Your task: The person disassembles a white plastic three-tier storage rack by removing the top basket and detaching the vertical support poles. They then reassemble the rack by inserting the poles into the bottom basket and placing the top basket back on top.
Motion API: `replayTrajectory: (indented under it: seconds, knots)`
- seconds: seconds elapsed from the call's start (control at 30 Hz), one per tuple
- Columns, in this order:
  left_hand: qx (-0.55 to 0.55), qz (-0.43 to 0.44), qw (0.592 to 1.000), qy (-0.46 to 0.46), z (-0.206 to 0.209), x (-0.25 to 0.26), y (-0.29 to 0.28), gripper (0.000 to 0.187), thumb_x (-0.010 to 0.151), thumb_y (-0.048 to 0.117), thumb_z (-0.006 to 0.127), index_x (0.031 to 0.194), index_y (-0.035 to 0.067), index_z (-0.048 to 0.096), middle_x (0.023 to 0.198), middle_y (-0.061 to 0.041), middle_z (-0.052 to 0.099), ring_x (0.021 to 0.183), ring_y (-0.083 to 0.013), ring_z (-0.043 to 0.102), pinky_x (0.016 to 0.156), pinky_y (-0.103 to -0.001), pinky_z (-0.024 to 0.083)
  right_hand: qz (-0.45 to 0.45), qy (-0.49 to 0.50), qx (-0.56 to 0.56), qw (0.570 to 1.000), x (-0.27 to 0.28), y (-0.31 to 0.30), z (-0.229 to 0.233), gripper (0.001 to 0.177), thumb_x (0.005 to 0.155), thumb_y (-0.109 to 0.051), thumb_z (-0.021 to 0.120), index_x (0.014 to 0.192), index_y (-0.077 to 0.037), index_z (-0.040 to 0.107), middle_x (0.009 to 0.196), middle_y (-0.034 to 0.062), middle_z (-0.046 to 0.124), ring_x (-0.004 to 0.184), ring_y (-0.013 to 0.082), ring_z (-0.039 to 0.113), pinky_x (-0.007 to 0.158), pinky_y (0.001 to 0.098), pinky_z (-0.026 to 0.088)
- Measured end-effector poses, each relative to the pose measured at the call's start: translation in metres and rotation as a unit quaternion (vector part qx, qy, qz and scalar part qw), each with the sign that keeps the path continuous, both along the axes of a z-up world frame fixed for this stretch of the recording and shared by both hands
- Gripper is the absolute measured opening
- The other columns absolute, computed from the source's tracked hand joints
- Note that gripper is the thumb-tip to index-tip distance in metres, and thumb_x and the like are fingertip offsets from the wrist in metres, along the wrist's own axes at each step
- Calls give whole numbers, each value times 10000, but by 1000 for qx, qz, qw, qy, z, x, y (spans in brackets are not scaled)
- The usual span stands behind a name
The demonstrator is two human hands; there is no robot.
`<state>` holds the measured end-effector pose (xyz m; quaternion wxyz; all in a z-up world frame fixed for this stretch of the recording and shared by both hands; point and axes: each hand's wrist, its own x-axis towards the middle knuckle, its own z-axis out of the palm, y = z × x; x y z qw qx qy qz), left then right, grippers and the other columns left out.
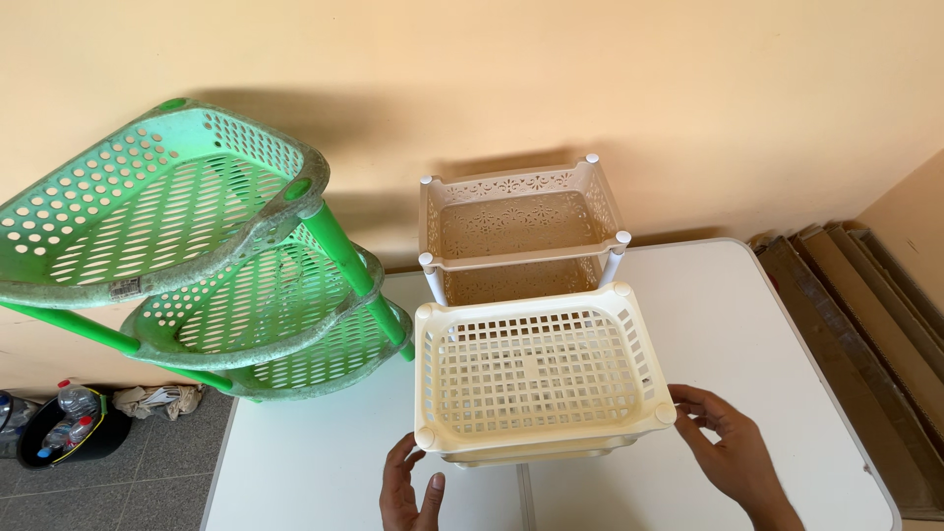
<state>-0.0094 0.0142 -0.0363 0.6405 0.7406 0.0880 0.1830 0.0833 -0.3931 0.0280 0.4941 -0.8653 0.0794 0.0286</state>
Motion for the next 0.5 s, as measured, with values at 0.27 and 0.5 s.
replayTrajectory:
  seconds: [0.27, 0.5]
  knots:
    - [-52, -3, 985, -163, 50, 4, -15, 597, 885, 39, 612, 1457, -39, 461, 1469, -227, 529, 1392, -337, 519, 1187, -513, 382, -2, -295, 144, 945, -17, 27, 74, 225, 962, 23, 674, 1183, -20, 692, 1029, 132, 699, 1030, 189, 659, 920, 316, 549]
    - [-66, -16, 987, -144, 48, 10, -28, 546, 924, -3, 596, 1445, -59, 442, 1459, -224, 507, 1397, -330, 497, 1194, -485, 352, 318, -312, 5, 895, -14, 134, 146, 337, 812, -91, 815, 1139, -83, 733, 1049, 119, 708, 977, 264, 721, 831, 367, 601]
